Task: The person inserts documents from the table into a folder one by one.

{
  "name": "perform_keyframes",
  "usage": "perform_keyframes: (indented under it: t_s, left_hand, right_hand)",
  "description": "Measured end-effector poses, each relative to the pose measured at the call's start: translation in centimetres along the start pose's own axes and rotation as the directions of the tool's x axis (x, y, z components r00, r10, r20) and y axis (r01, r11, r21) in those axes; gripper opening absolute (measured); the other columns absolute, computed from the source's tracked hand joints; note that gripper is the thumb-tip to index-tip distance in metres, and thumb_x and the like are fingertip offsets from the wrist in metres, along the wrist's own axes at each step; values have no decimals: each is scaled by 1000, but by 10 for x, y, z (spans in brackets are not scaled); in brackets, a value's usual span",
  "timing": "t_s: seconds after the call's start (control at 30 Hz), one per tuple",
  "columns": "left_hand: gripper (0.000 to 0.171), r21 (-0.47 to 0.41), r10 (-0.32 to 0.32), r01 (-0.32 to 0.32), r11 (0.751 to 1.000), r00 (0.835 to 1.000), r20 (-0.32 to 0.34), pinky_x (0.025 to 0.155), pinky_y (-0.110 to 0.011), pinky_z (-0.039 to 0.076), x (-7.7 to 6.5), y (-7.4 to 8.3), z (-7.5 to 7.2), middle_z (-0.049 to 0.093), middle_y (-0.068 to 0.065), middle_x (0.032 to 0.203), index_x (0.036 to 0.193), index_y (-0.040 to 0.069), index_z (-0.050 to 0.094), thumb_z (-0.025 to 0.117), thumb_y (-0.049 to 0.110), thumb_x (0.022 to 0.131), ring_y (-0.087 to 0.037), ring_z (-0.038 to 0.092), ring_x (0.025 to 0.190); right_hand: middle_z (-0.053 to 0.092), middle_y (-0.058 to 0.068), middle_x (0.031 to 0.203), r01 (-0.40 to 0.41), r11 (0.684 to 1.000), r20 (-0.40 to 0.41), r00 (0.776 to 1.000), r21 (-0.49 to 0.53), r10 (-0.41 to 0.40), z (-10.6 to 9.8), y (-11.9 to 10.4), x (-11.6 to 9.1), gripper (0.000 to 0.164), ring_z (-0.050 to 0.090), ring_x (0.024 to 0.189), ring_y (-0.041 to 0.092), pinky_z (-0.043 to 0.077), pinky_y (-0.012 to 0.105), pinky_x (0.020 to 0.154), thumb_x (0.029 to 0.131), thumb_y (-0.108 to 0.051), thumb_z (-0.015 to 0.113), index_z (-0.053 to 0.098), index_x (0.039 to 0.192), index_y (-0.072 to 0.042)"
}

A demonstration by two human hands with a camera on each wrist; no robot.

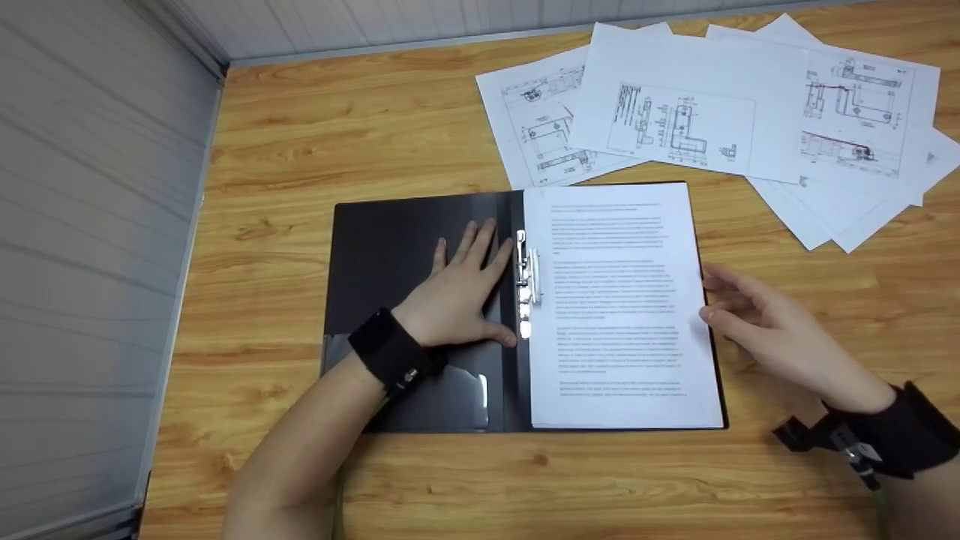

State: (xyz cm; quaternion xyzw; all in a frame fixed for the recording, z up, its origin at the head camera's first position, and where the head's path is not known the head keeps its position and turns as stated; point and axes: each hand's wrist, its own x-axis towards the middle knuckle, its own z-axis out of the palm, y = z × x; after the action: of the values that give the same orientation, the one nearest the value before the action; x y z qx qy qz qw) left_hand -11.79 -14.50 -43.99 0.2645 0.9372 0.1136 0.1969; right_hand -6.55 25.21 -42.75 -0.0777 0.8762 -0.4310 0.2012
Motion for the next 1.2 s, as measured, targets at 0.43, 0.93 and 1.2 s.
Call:
perform_keyframes:
  t_s: [0.43, 0.93, 1.2]
  left_hand:
    - [135, 3, 6, -6, 1000, 1000, 5, 111, -71, 4, 0, 1, 1, -12, -19, 164, 161, 12, 7, 69, 81, 63, -40, -8, 149]
    - [134, -7, -3, 2, 1000, 1000, -17, 112, -70, 2, 0, -1, -2, -9, -18, 165, 161, 13, 9, 72, 79, 63, -39, -7, 150]
    - [135, -17, -6, 6, 1000, 1000, -6, 113, -69, 1, -2, 0, -1, -10, -17, 165, 161, 13, 9, 73, 80, 62, -38, -9, 150]
  right_hand:
    - [51, 11, 143, -74, 996, 38, 996, -49, 76, -12, -8, 4, 69, 58, 118, 26, 47, 16, 80, 100, -39, 59, 32, 156, -9]
    - [39, 32, 149, -298, 918, -261, 937, -262, 230, -104, -23, 121, 90, 42, 130, 51, 41, 62, 96, 94, -63, 49, 22, 158, -6]
    - [1, 48, 150, -518, 779, -281, 853, -353, 440, -117, -18, 166, 130, 9, 136, 68, 22, 76, 104, 80, -79, 52, -14, 153, 6]
